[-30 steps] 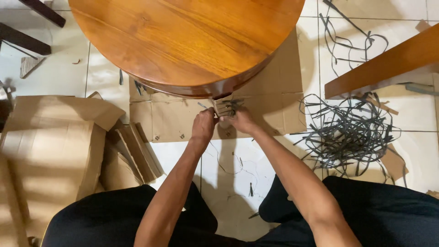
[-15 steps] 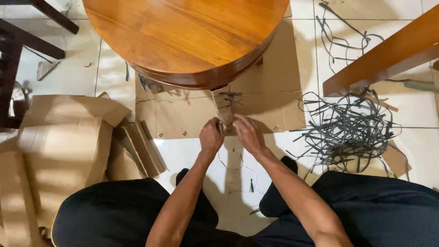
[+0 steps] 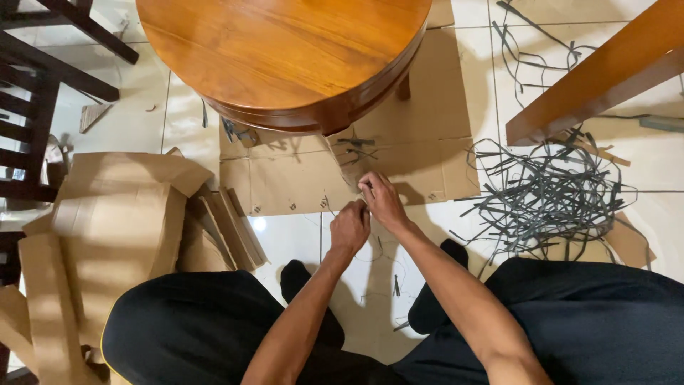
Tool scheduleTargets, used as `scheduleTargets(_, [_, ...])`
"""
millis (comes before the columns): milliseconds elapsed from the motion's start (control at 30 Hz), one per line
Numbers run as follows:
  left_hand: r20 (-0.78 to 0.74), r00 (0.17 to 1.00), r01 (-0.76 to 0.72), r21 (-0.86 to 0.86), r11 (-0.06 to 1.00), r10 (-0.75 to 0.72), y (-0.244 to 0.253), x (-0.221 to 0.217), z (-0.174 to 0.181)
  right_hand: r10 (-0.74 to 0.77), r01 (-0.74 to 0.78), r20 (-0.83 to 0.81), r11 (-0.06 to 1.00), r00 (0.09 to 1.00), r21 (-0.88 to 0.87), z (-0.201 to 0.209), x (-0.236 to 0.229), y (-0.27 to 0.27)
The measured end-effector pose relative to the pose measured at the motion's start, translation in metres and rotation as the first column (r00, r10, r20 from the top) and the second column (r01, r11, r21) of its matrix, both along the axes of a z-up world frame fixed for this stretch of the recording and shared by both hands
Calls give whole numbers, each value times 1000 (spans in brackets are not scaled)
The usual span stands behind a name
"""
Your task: The person wraps brown tape around the leg of a wooden stool while sitting on the floor, then stands up and picks up a large piece of cardboard.
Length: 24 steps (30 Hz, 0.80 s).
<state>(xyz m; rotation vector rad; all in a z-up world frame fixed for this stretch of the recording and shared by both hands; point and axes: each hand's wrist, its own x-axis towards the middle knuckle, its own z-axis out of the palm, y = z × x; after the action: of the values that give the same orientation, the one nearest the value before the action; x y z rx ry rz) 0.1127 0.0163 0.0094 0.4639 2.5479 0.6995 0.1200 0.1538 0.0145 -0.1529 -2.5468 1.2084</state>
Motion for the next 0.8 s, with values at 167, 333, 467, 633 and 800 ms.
scheduleTargets(167, [38, 998, -54, 60, 997, 52, 3, 11, 25, -102, 118, 102, 980, 990, -159, -20, 3, 3])
scheduleTargets(333, [53, 982, -188, 93, 978, 184, -10, -4, 30, -159, 239, 321, 944, 934, -229, -43, 1, 1])
scheduleTargets(467, [141, 971, -208, 100, 973, 193, -14, -10, 30, 101, 367, 625, 733, 774, -572, -47, -6, -11])
scheduleTargets(633, [198, 974, -133, 81, 988, 115, -17, -10, -19, 97, 387, 521, 559, 848, -733, -90, -11, -9])
scheduleTargets(800, [178, 939, -328, 217, 919, 293, -18, -22, 19, -676, 786, 506, 180, 536, -592, -141, -17, 43])
